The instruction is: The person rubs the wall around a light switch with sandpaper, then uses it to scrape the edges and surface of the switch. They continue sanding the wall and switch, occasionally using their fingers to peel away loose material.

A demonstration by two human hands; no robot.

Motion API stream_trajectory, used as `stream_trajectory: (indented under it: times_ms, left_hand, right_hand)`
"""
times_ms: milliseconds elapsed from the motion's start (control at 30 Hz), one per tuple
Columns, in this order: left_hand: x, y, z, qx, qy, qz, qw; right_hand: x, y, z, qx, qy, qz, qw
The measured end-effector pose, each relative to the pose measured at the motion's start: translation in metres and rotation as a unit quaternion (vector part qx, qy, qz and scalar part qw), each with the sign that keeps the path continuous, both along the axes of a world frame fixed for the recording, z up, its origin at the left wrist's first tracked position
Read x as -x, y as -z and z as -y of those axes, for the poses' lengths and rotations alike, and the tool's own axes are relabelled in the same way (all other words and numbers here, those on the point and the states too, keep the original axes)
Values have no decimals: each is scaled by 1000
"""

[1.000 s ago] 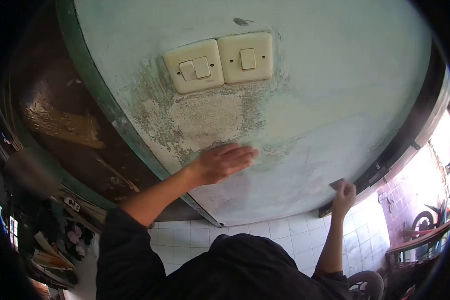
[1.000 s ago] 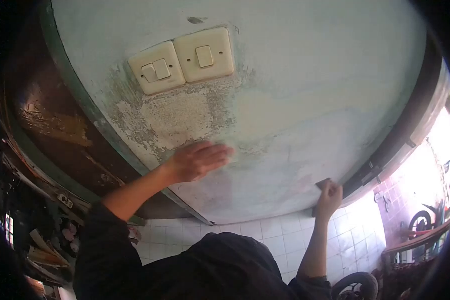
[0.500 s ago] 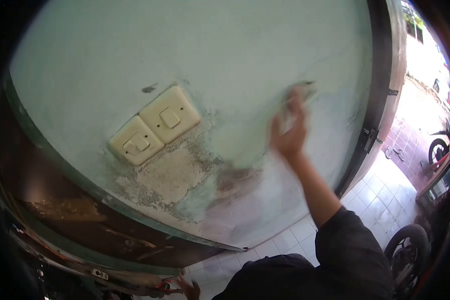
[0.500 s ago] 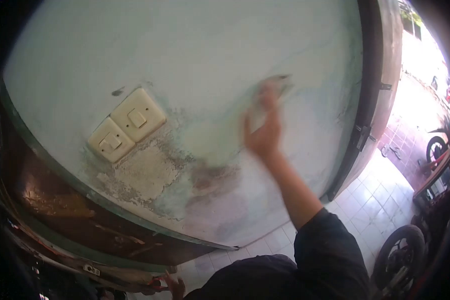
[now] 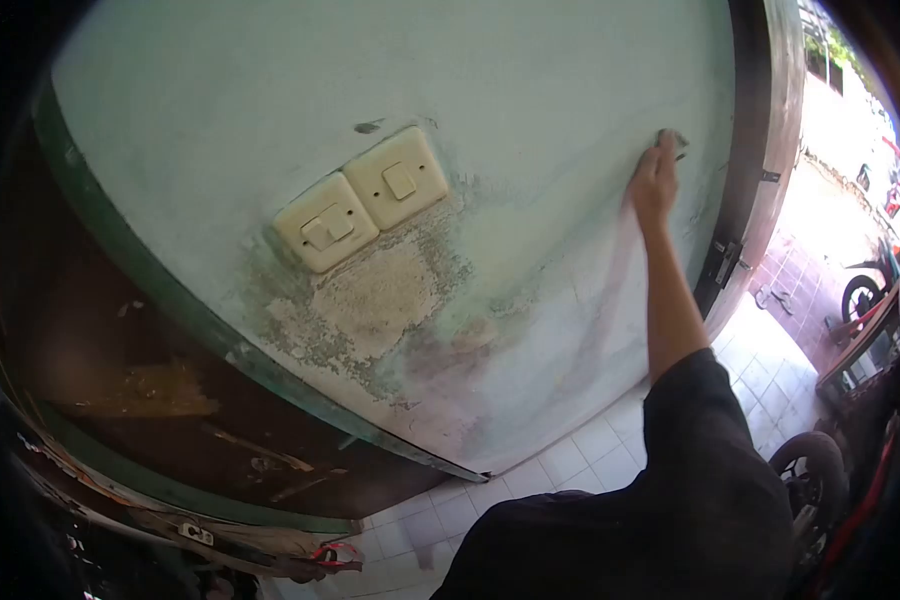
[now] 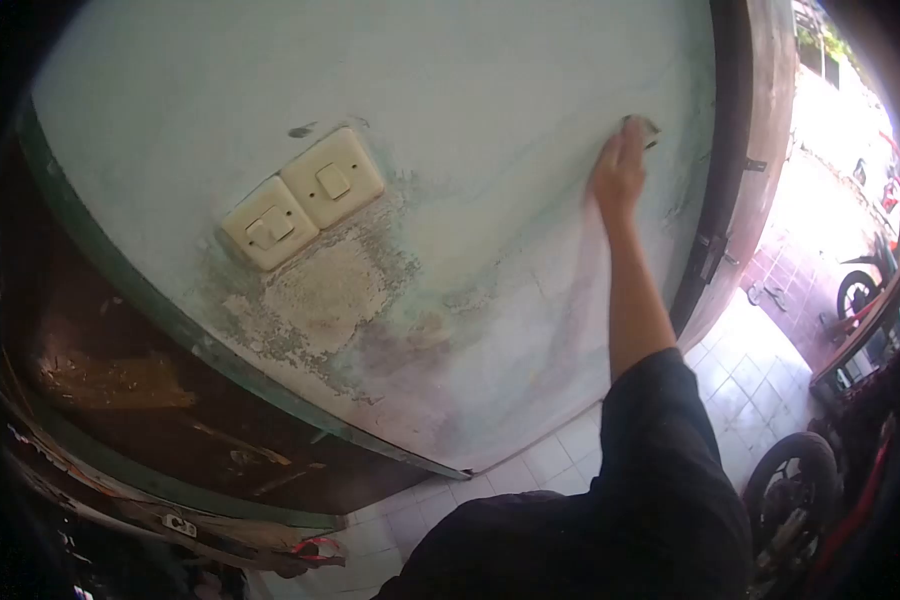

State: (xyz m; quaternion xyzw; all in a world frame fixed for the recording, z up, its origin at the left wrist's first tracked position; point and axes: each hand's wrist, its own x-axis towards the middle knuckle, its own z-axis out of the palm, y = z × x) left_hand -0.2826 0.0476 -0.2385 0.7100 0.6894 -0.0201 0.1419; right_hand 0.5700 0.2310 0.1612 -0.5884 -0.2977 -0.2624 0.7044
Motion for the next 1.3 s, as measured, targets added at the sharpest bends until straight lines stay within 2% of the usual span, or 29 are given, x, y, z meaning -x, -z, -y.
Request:
stream_trajectory:
  times_ms: [67, 100, 133, 200, 233, 300, 333, 367, 400, 433, 467, 500, 533, 633, 667, 700, 733, 767, 800, 833, 867, 900, 967, 1000, 1033, 1100, 1167, 1267, 1300]
  left_hand:
    - [-10, 12, 3, 33, 14, 11, 999]
    - [-12, 18, 6, 52, 21, 15, 998]
    - [-12, 24, 12, 71, 28, 16, 997]
    - [-6, 36, 33, 112, 34, 17, 993]
    - [2, 44, 45, 133, 35, 16, 990]
    - [23, 73, 46, 166, 38, 14, 985]
    - [10, 79, 27, 24, 55, 57, 997]
    - [-2, 84, 9, 47, -92, 188, 977]
    - [-26, 78, 0, 20, -219, 383, 897]
    - [-39, 82, -17, 82, -255, 528, 806]
    - [-58, 73, -27, 141, -265, 595, 746]
    - [-110, 14, -16, 106, -299, 606, 729]
    - [-136, -10, -15, 131, -287, 647, 694]
    - [-186, -43, -8, 178, -259, 742, 592]
    - [-200, -55, -2, 171, -263, 746, 588]
    - [-212, -69, 5, 180, -265, 781, 536]
    - [-219, -84, 11, 188, -264, 813, 484]
    - [-221, -98, 17, 177, -269, 815, 482]
    - [-224, -112, 23, 199, -259, 878, 351]
    - [-229, -128, 31, 214, -241, 923, 212]
    - [-238, -154, 39, 195, -234, 934, 186]
    - [-247, -163, 40, 183, -238, 935, 188]
    - [-262, -179, 41, 114, -185, 893, 393]
    - [-277, -194, 41, 79, -183, 827, 526]
    - [-295, -208, 42, 79, -180, 821, 535]
    - [-338, -226, 46, 21, -102, 660, 744]
    - [-382, -225, 50, 12, -50, 615, 787]
    - [-468, -254, 71, -54, 172, 500, 847]
    - [-498, -273, 78, -99, 210, 446, 865]
  right_hand:
    - [69, 18, -15, -26, -43, 88, 995]
    - [113, 34, -19, 24, -31, 162, 986]
    - [161, 53, -21, 194, 22, 270, 943]
    - [245, 58, 26, 218, -134, 322, 912]
    - [261, 66, 36, 246, -191, 362, 879]
    - [259, 77, 40, 241, -190, 371, 876]
    - [253, 78, 41, 237, -185, 383, 873]
    - [243, 77, 40, 240, -188, 388, 870]
    - [232, 75, 39, 252, -183, 406, 859]
    - [224, 73, 39, 265, -180, 426, 846]
    - [219, 67, 41, 275, -190, 432, 838]
    - [214, 56, 46, 267, -175, 465, 826]
    - [210, 46, 49, 255, -160, 497, 814]
    - [203, 26, 50, 258, -137, 527, 799]
    - [208, 13, 54, 195, -149, 534, 809]
    - [211, 8, 55, 188, -156, 538, 807]
    - [213, 8, 57, 179, -182, 473, 843]
    - [215, 9, 60, 170, -207, 404, 875]
    - [216, 9, 67, 163, -218, 404, 873]
    - [217, 9, 78, 135, -370, 175, 902]
    - [218, 9, 91, 103, -495, -70, 860]
    - [216, 7, 106, 102, -505, -74, 854]
    - [207, 9, 140, 34, -627, -264, 732]
    - [199, 19, 152, 27, -627, -272, 729]
    - [189, 28, 166, 56, -623, -250, 739]
    - [166, 44, 193, 79, -611, -236, 752]
    - [143, 60, 222, 177, -600, -172, 761]
    - [117, 103, 247, 220, -542, -130, 800]
    - [112, 103, 261, 208, -580, -210, 759]
